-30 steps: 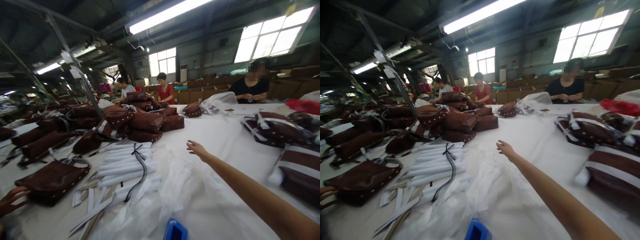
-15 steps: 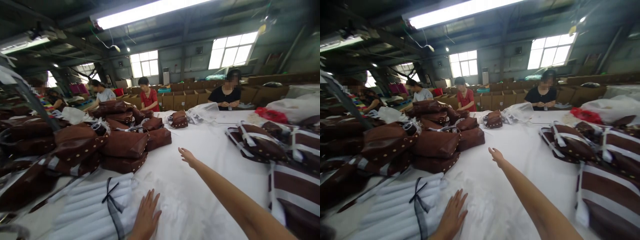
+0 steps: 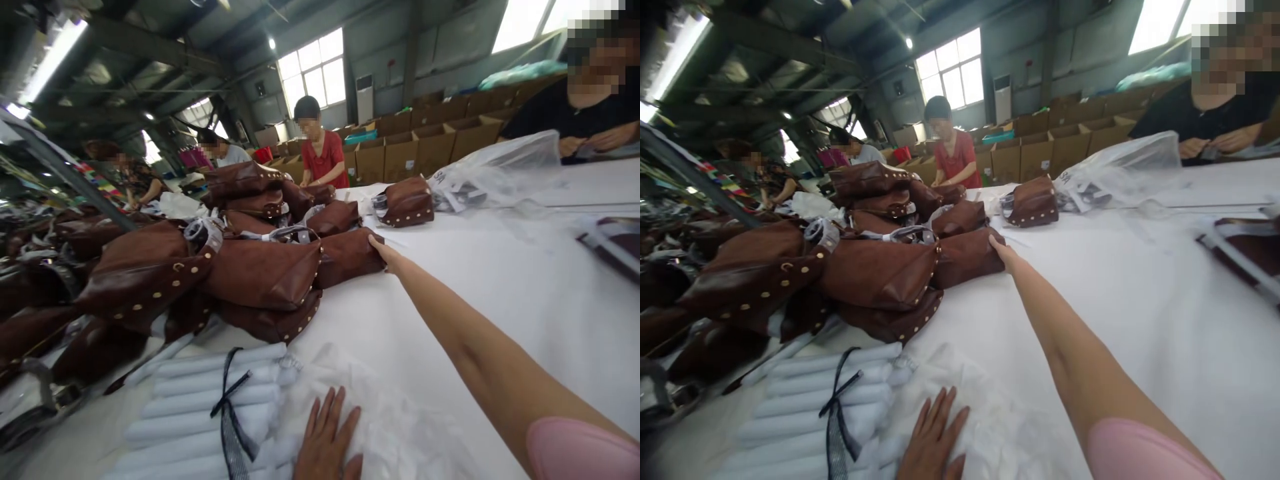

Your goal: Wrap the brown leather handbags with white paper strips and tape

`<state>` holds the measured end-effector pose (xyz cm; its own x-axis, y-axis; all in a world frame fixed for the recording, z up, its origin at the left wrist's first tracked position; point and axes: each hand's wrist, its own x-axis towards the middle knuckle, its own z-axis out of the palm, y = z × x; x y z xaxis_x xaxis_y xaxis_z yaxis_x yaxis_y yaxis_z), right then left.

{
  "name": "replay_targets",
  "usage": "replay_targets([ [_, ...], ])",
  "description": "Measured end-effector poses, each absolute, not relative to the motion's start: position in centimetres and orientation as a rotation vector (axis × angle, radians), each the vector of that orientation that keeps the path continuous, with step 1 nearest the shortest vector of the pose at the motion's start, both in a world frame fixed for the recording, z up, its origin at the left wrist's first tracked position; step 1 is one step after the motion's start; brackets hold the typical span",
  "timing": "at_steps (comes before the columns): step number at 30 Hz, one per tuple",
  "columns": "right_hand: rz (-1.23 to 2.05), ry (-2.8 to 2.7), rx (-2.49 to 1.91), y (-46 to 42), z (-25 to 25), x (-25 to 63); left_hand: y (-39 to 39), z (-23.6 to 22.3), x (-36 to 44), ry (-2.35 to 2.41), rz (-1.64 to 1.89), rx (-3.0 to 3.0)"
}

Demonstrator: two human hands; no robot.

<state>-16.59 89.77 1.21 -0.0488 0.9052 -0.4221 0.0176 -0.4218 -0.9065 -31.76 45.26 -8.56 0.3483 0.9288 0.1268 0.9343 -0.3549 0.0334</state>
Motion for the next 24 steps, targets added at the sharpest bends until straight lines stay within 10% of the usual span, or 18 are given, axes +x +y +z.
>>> replay_targets([
  [19,1.229,-0.843,-1.465,68.8,9.1,0.2,45.0,-7.6,-31.3,-1.918,-0.365,-2.500],
  [24,1.157,-0.917,-1.386,60.9,14.2,6.9,46.4,-2.9,-30.0,-2.735,-1.046,-2.621],
])
